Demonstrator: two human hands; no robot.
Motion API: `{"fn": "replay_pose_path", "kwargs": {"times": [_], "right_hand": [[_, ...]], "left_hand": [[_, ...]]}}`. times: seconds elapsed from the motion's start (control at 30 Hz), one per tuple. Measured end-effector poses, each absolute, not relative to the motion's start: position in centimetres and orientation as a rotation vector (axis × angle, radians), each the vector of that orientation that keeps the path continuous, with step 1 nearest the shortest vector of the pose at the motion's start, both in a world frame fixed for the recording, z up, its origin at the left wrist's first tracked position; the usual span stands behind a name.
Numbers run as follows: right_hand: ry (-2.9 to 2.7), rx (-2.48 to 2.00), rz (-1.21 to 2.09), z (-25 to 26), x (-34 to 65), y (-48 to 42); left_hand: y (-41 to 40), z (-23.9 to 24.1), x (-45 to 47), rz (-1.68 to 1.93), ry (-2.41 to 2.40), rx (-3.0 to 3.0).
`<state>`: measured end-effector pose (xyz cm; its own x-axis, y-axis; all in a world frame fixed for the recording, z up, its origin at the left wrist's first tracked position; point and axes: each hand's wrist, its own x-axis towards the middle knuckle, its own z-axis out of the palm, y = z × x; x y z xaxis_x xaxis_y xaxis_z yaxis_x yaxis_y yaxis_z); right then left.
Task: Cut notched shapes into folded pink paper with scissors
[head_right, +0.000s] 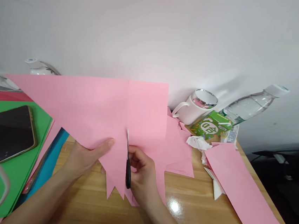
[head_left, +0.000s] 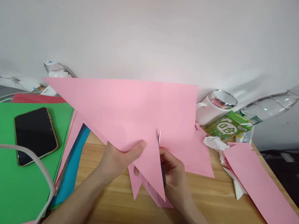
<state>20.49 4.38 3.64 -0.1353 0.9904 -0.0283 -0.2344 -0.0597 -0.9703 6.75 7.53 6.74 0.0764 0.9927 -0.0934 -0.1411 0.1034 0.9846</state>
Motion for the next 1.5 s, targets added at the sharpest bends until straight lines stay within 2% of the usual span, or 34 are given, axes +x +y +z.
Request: {"fn": "replay_pose_path", "kwargs": {"times": [1.5], "right_hand": [[-1.092,-1.022,1.318,3.67,20.92,4.76]], "left_hand": [[7.14,6.19,7.09,1.049,0.978,1.086]]}}
